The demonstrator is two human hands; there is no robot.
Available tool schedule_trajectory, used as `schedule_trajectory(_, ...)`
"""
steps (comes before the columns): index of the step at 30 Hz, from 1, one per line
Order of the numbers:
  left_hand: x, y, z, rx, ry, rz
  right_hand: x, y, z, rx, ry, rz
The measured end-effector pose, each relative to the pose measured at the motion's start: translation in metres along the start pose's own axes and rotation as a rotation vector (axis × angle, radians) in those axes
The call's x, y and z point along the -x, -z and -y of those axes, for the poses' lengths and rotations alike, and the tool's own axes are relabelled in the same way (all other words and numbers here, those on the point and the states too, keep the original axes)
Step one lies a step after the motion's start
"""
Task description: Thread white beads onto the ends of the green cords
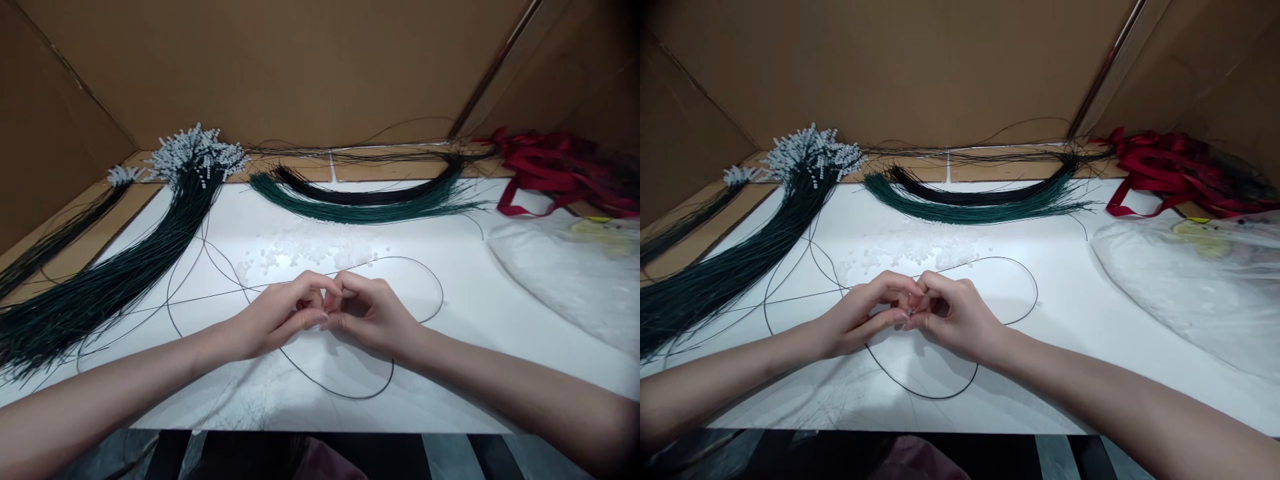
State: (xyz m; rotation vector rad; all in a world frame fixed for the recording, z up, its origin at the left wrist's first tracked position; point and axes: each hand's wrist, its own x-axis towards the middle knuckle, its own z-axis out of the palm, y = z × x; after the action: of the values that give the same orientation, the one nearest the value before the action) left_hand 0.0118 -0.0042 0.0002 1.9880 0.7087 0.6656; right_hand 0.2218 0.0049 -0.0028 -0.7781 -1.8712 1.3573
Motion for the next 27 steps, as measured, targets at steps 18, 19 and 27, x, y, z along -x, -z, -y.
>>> schedule_trajectory(18, 0.0002, -0.0004, -0.0004, -0.026, -0.004, -0.069, -0.0004, -0.0022, 0.0007, 0.011, -0.057, 0.019)
schedule_trajectory(19, -0.0003, -0.0003, -0.001, -0.032, -0.016, -0.075, -0.0003, -0.0024, 0.0008, 0.019, -0.058, 0.022)
schedule_trajectory(27, 0.0001, 0.0012, -0.0021, -0.1, -0.054, -0.149, 0.0007, -0.0003, 0.0012, 0.081, 0.002, 0.037)
